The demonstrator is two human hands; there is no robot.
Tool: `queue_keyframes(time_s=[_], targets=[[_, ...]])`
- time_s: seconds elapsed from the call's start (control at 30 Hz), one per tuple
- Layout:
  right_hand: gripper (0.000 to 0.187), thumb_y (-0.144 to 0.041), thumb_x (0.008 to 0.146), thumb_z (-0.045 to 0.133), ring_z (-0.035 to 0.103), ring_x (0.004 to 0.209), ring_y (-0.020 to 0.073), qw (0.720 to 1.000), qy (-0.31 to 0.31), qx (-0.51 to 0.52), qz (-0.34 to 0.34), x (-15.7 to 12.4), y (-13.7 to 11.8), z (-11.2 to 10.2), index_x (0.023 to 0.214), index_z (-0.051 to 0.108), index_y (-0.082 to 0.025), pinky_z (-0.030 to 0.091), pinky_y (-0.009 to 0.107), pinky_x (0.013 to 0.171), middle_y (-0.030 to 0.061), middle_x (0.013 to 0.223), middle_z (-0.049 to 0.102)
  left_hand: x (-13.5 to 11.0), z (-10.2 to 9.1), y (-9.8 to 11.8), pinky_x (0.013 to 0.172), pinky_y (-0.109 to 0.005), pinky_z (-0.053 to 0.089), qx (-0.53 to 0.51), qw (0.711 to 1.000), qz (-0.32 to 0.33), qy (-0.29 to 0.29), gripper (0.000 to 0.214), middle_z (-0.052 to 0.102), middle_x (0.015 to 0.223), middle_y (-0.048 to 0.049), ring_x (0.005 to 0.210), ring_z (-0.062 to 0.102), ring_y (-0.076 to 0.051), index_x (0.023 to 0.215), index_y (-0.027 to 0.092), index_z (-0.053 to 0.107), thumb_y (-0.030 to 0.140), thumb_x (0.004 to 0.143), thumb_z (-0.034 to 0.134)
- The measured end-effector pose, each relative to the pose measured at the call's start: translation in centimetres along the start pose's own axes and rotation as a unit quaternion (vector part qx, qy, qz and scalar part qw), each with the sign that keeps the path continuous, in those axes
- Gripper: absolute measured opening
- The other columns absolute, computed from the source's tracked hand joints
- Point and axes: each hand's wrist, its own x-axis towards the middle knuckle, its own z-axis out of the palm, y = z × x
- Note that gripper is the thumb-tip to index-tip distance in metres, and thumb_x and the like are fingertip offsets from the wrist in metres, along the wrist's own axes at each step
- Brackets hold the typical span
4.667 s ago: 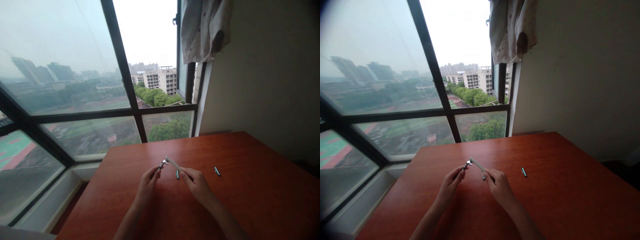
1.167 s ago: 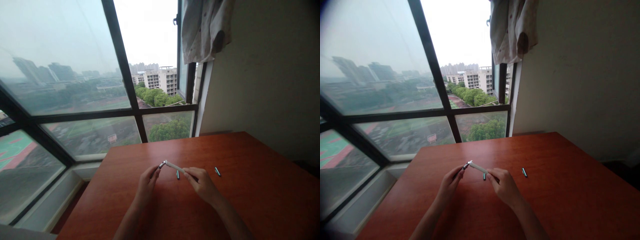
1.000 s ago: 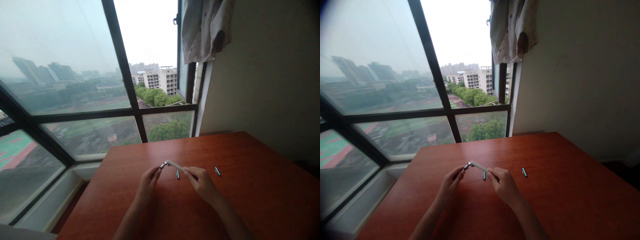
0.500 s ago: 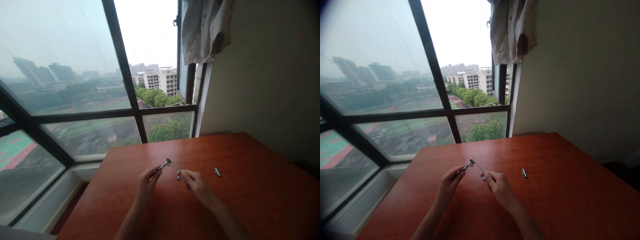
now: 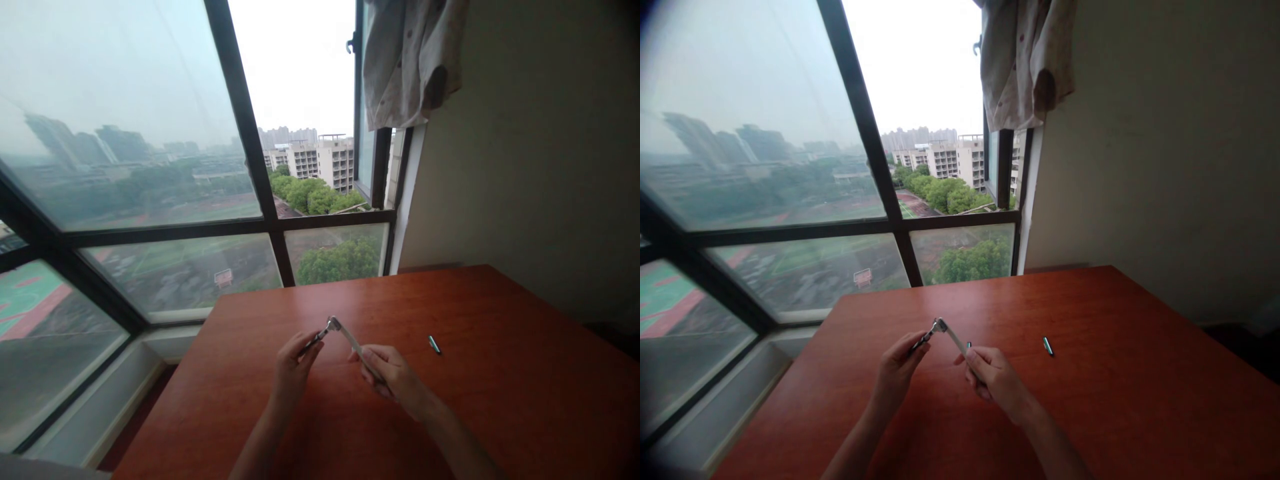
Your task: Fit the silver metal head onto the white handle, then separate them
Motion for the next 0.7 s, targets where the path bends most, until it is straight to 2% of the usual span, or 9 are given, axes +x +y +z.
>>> queue_keyframes(time_s=[0.13, 0.47, 0.7], targets=[[0.045, -0.053, 0.087, 0.050, 0.027, 0.034, 0.0018, 1.000, 0.000, 0.009, 0.000, -0.05, -0.03, -0.05, 0.094, 0.064, -0.011, 0.016, 0.016, 0.031, -0.0054, 0.055, 0.046, -0.01, 0.07, 0.39, 0.065, -0.024, 0.046, 0.010, 1.000, 0.012, -0.014, 0.017, 0.067, 0.081, -0.0051, 0.073, 0.059, -0.017, 0.091, 0.017, 0.073, 0.025, 0.079, 0.064], [0.044, -0.053, 0.085, 0.053, 0.026, 0.033, 0.0011, 0.999, -0.028, 0.021, 0.027, -0.22, -0.35, -0.11, 0.093, 0.065, -0.011, 0.015, 0.015, 0.029, -0.0057, 0.055, 0.046, 0.02, -0.28, -0.16, 0.065, -0.024, 0.045, 0.009, 0.999, 0.002, 0.034, 0.017, 0.065, 0.081, -0.0044, 0.075, 0.059, -0.018, 0.091, 0.017, 0.072, 0.027, 0.081, 0.063], [0.042, -0.051, 0.088, 0.050, 0.025, 0.032, 0.0010, 0.999, -0.024, 0.037, 0.016, -0.17, -0.08, -0.34, 0.095, 0.064, -0.012, 0.014, 0.015, 0.028, -0.0059, 0.055, 0.047, -0.17, 0.24, 0.11, 0.065, -0.024, 0.045, 0.011, 0.999, 0.023, -0.031, 0.019, 0.065, 0.078, -0.0048, 0.072, 0.058, -0.017, 0.094, 0.016, 0.072, 0.027, 0.082, 0.062]])
